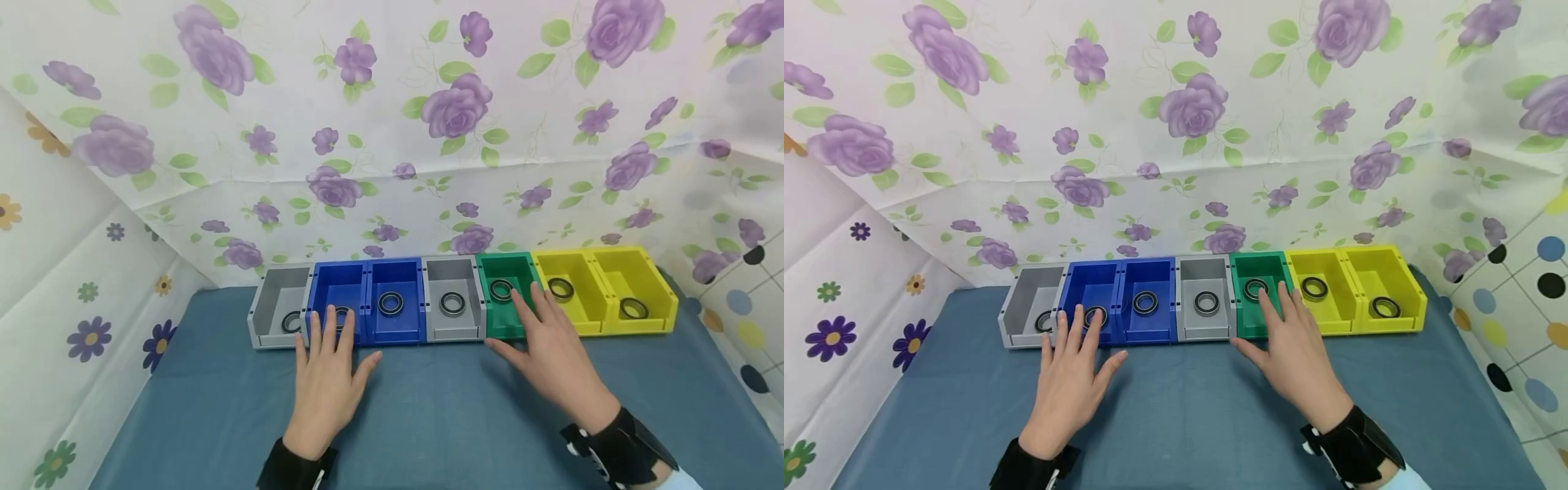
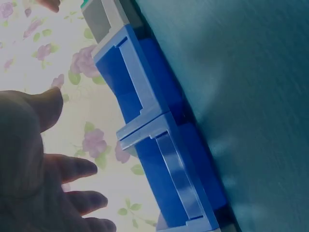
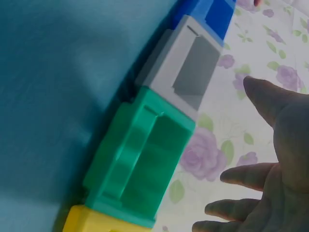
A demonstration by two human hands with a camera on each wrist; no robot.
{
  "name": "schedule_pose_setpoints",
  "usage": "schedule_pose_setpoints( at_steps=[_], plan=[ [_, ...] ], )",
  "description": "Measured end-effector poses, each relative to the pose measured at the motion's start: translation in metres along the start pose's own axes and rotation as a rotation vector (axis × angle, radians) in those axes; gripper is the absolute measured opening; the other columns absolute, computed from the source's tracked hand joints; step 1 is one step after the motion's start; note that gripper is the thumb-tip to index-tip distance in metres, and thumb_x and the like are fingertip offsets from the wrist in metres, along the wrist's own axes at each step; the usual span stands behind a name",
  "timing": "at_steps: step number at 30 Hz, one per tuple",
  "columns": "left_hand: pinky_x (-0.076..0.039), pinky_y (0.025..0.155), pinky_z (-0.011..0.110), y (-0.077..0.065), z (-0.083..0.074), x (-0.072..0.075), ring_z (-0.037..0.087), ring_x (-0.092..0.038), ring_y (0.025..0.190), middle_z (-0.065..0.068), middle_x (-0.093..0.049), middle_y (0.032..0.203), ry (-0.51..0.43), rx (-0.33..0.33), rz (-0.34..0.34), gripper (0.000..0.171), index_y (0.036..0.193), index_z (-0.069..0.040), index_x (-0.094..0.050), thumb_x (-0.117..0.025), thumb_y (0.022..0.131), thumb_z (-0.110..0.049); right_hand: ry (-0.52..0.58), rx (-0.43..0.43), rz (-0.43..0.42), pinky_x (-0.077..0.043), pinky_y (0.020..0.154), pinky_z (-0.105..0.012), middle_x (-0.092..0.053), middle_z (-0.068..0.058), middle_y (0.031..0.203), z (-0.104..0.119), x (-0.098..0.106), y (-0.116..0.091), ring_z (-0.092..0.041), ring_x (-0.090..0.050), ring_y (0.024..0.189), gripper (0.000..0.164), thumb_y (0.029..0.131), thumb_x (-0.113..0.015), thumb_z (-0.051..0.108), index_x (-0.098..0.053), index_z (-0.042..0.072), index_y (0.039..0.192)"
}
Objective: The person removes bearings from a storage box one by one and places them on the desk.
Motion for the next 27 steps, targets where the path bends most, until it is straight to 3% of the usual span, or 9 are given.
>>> schedule_pose_setpoints(
  at_steps=[5,9,12,14,17,20,23,27],
  plan=[
    [-0.01,0.105,0.053,0.005,-0.005,0.005,0.027,0.0,0.138,0.014,-0.015,0.151,-0.08,-0.032,-0.067,0.07,0.145,-0.014,-0.033,-0.037,0.093,-0.061,0.105,-0.066,0.032,-0.026,0.099,-0.055,-0.014,-0.019,0.15,0.01,-0.001,0.016,-0.038,-0.019,0.134,0.094,0.08,-0.056,0.067,-0.026,0.007,0.147],
    [-0.014,0.106,0.051,0.008,-0.01,0.006,0.024,-0.007,0.138,0.015,-0.026,0.148,-0.112,-0.065,-0.095,0.064,0.141,-0.011,-0.04,-0.039,0.095,-0.055,0.138,-0.101,0.05,-0.037,0.091,-0.051,-0.033,-0.023,0.141,0.016,-0.004,0.03,-0.036,-0.037,0.125,0.089,0.082,-0.059,0.06,-0.033,0.0,0.142],
    [-0.013,0.106,0.048,0.009,-0.015,0.007,0.024,-0.011,0.138,0.014,-0.031,0.146,-0.116,-0.075,-0.087,0.06,0.138,-0.011,-0.045,-0.04,0.096,-0.053,0.175,-0.128,0.075,-0.049,0.073,-0.043,-0.056,-0.022,0.116,0.02,-0.007,0.039,-0.029,-0.059,0.093,0.083,0.084,-0.061,0.053,-0.036,-0.004,0.138],
    [-0.014,0.106,0.048,0.009,-0.016,0.007,0.025,-0.015,0.137,0.014,-0.034,0.144,-0.116,-0.077,-0.079,0.059,0.136,-0.011,-0.048,-0.04,0.096,-0.053,0.207,-0.152,0.103,-0.048,0.055,-0.037,-0.061,-0.014,0.089,0.021,-0.009,0.044,-0.022,-0.058,0.064,0.08,0.085,-0.061,0.05,-0.037,-0.006,0.137],
    [-0.017,0.106,0.047,0.01,-0.018,0.008,0.028,-0.023,0.135,0.015,-0.037,0.142,-0.119,-0.075,-0.068,0.058,0.134,-0.01,-0.05,-0.04,0.096,-0.053,0.237,-0.176,0.127,-0.038,0.041,-0.031,-0.048,-0.004,0.064,0.023,-0.013,0.05,-0.015,-0.044,0.044,0.072,0.086,-0.061,0.049,-0.045,-0.006,0.131],
    [-0.021,0.104,0.047,0.01,-0.019,0.009,0.029,-0.03,0.132,0.015,-0.04,0.14,-0.129,-0.075,-0.065,0.057,0.133,-0.01,-0.051,-0.041,0.096,-0.052,0.224,-0.175,0.111,-0.035,0.04,-0.029,-0.04,-0.002,0.059,0.023,-0.016,0.055,-0.015,-0.041,0.043,0.049,0.085,-0.062,0.048,-0.061,0.002,0.102],
    [-0.027,0.102,0.047,0.01,-0.018,0.01,0.03,-0.036,0.128,0.015,-0.043,0.138,-0.137,-0.08,-0.074,0.056,0.131,-0.008,-0.052,-0.042,0.096,-0.051,0.216,-0.177,0.087,-0.033,0.04,-0.029,-0.034,0.0,0.058,0.022,-0.02,0.057,-0.016,-0.041,0.043,0.039,0.085,-0.063,0.045,-0.052,0.009,0.072],
    [-0.032,0.098,0.047,0.011,-0.012,0.013,0.029,-0.041,0.124,0.015,-0.045,0.135,-0.133,-0.089,-0.11,0.055,0.129,-0.007,-0.054,-0.044,0.095,-0.049,0.231,-0.188,0.072,-0.034,0.039,-0.028,-0.03,0.001,0.055,0.021,-0.024,0.062,-0.016,-0.041,0.041,0.037,0.088,-0.062,0.035,-0.047,0.01,0.065]
  ],
)
Point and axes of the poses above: each hand's wrist, its own y-axis towards the middle knuckle, its own x-axis out of the back of the hand, z = x × y, the point moved 2 cm from there along y, towards the middle knuckle
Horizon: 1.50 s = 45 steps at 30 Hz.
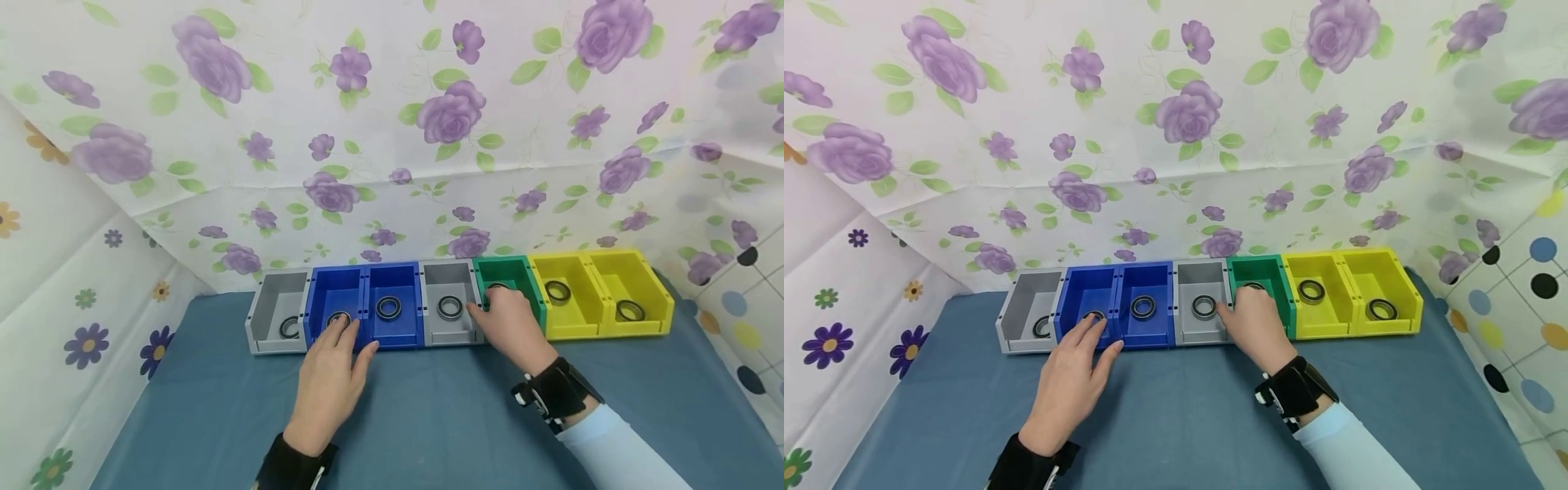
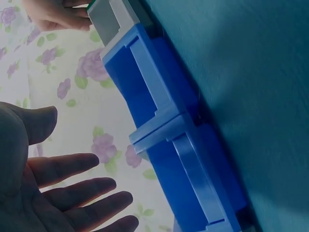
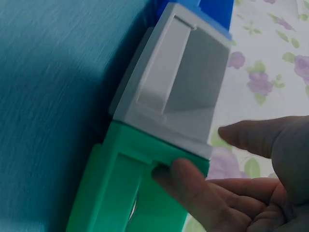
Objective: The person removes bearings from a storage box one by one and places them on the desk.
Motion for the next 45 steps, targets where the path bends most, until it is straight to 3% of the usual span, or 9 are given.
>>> schedule_pose_setpoints(
  at_steps=[9,19,24,32,38,45],
  plan=[
    [-0.037,0.092,0.051,0.013,0.022,0.014,0.035,-0.043,0.121,0.019,-0.045,0.134,0.008,0.011,-0.077,0.053,0.129,-0.003,-0.052,-0.049,0.095,-0.044,0.032,-0.041,0.003,-0.033,0.039,-0.028,-0.029,0.001,0.053,-0.007,-0.005,0.008,-0.017,-0.042,0.04,0.038,0.086,-0.064,0.027,-0.042,0.01,0.059],
    [-0.038,0.091,0.052,0.033,0.066,0.019,0.039,-0.043,0.119,0.025,-0.044,0.132,0.051,0.081,-0.111,0.05,0.129,0.002,-0.049,-0.055,0.093,-0.033,0.083,-0.082,0.039,-0.03,0.039,-0.027,-0.025,0.003,0.051,-0.011,-0.005,0.012,-0.017,-0.039,0.039,0.043,0.085,-0.065,0.028,-0.038,0.012,0.056],
    [-0.037,0.091,0.055,0.039,0.088,0.017,0.041,-0.041,0.12,0.026,-0.043,0.132,0.074,0.144,-0.06,0.047,0.13,0.004,-0.047,-0.054,0.094,-0.026,0.087,-0.098,0.066,-0.029,0.04,-0.026,-0.026,0.003,0.051,-0.011,-0.003,0.014,-0.015,-0.037,0.04,0.043,0.084,-0.065,0.028,-0.039,0.011,0.056],
    [-0.035,0.091,0.057,0.043,0.113,0.01,0.042,-0.037,0.122,0.028,-0.037,0.136,0.051,0.254,0.112,0.048,0.135,0.004,-0.041,-0.05,0.095,-0.021,0.103,-0.121,0.12,-0.028,0.041,-0.026,-0.026,0.003,0.05,-0.008,-0.004,0.014,-0.015,-0.036,0.041,0.043,0.085,-0.065,0.029,-0.039,0.011,0.056],
    [-0.031,0.096,0.055,0.05,0.122,0.006,0.041,-0.033,0.126,0.028,-0.034,0.138,-0.036,0.258,0.172,0.044,0.137,0.003,-0.039,-0.042,0.099,-0.02,0.083,-0.145,0.118,-0.029,0.041,-0.026,-0.026,0.002,0.051,-0.01,-0.003,0.014,-0.016,-0.038,0.041,0.042,0.086,-0.064,0.029,-0.04,0.01,0.057],
    [-0.033,0.094,0.055,0.055,0.133,0.003,0.041,-0.036,0.124,0.026,-0.037,0.136,-0.013,0.275,0.244,0.046,0.137,0.0,-0.041,-0.048,0.095,-0.017,0.095,-0.149,0.122,-0.029,0.041,-0.026,-0.026,0.003,0.051,-0.011,-0.004,0.015,-0.015,-0.037,0.042,0.042,0.085,-0.064,0.031,-0.039,0.011,0.057]
  ],
)
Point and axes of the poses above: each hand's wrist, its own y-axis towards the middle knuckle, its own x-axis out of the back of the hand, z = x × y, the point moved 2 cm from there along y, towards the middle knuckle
